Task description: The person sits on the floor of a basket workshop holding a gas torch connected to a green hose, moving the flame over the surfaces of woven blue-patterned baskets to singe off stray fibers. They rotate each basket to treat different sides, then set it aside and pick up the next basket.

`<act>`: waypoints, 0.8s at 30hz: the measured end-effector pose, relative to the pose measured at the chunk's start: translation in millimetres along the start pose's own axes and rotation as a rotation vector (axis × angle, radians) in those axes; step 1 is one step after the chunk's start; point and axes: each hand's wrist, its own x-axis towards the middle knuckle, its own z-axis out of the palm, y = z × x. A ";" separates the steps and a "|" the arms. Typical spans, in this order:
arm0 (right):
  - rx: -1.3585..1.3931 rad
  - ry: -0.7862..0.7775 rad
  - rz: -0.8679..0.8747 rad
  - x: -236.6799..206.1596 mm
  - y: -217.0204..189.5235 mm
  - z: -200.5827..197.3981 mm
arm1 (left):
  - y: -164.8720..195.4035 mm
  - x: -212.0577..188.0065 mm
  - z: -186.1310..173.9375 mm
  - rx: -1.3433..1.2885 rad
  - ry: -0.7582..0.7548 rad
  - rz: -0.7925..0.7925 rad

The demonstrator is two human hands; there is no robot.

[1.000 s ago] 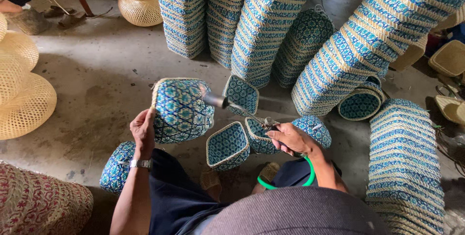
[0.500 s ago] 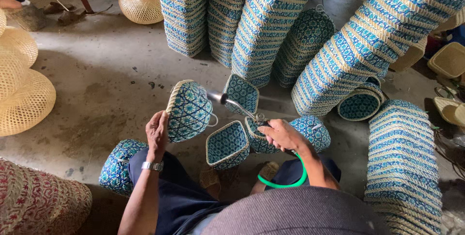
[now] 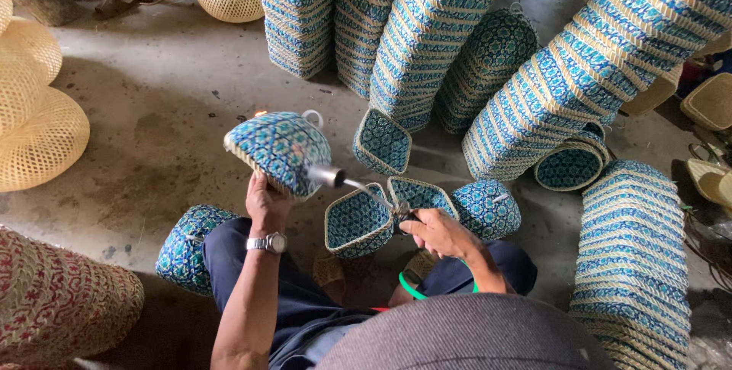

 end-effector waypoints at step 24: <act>0.302 -0.012 0.003 6.5 53.1 -9.4 | 31.6 12.2 -1.9 -0.246 0.042 -0.102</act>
